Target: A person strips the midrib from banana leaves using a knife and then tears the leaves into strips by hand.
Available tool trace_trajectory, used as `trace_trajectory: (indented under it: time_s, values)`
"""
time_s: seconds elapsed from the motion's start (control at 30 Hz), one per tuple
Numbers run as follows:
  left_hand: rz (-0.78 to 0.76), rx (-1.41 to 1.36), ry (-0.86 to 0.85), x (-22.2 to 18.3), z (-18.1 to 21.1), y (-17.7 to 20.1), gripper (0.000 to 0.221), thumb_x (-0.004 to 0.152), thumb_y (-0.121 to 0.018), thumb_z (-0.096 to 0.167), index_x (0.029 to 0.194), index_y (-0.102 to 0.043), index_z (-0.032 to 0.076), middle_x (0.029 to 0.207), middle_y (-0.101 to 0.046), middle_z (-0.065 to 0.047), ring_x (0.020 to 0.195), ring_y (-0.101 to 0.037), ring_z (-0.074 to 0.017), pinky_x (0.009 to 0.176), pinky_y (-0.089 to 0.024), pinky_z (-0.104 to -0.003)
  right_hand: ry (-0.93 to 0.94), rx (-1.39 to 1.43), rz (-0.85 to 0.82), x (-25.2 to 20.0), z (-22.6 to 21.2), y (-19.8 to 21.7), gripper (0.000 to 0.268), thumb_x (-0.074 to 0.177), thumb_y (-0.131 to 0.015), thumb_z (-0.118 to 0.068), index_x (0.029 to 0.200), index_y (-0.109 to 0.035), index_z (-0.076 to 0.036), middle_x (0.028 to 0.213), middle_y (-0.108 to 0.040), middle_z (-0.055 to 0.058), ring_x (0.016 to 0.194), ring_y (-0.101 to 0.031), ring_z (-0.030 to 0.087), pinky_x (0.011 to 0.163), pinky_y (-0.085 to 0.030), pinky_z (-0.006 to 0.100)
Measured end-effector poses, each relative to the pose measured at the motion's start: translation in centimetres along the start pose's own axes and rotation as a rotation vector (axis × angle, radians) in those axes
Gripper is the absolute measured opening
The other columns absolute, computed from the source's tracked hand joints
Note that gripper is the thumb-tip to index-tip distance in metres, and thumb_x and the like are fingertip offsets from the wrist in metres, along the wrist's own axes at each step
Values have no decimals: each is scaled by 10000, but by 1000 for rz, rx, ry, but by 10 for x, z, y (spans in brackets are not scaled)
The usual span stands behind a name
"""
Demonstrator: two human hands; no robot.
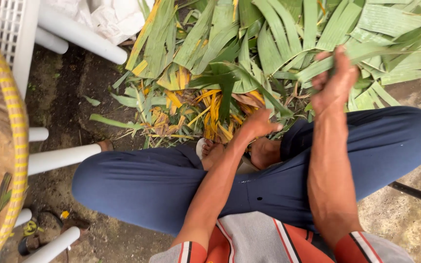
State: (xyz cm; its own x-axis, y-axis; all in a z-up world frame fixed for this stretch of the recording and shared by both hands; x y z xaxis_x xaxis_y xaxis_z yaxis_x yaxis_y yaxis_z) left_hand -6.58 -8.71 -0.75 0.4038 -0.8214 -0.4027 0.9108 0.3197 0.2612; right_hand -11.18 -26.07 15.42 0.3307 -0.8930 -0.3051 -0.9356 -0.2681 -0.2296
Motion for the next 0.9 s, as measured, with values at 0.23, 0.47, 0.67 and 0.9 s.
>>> trace_trajectory:
  time_s: [0.23,0.47,0.67,0.9]
  values:
    - [195,92,368,-6,-20,67,347,973,-540,352,1121,-710,89,989,-697,-141,889,-704,-309,774,-545,-501,-215,-52,-218,-2,56,-3,242,1039,-630,-319,1156,-631,-108,799,-751,23,420,-463,19,382,-375,165]
    - [582,-101,242,40,-50,134,697,985,-431,598,1121,-654,-49,842,-728,-203,675,-747,-287,752,-561,-457,-233,56,-282,-9,78,-18,203,1055,-597,-345,977,-578,-160,644,-643,-23,485,-555,64,467,-476,182]
    - [505,-71,588,48,-26,183,933,967,-117,714,820,-679,-16,651,-658,-236,452,-655,-296,449,-550,-446,-278,180,-290,-16,74,-24,245,1107,-451,-335,1049,-553,-120,688,-509,-50,604,-553,96,621,-569,245]
    - [299,-82,769,117,-138,167,713,903,-373,589,1044,-669,-45,903,-691,-267,701,-710,-361,567,-626,-550,-352,125,-262,-25,61,-43,263,1113,-461,-295,1013,-603,-99,603,-459,-63,423,-456,56,354,-427,198]
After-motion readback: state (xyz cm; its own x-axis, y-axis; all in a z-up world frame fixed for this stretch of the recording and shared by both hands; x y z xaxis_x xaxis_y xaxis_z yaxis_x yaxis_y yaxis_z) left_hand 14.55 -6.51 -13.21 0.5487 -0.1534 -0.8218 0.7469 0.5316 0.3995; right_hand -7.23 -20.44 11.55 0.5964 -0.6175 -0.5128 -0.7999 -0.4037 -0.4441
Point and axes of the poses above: each hand's wrist, its own x-axis towards the middle knuckle, its own y-axis out of the back of the hand, z = x × y, the point moved 3 cm from there along x, towards the middle knuckle
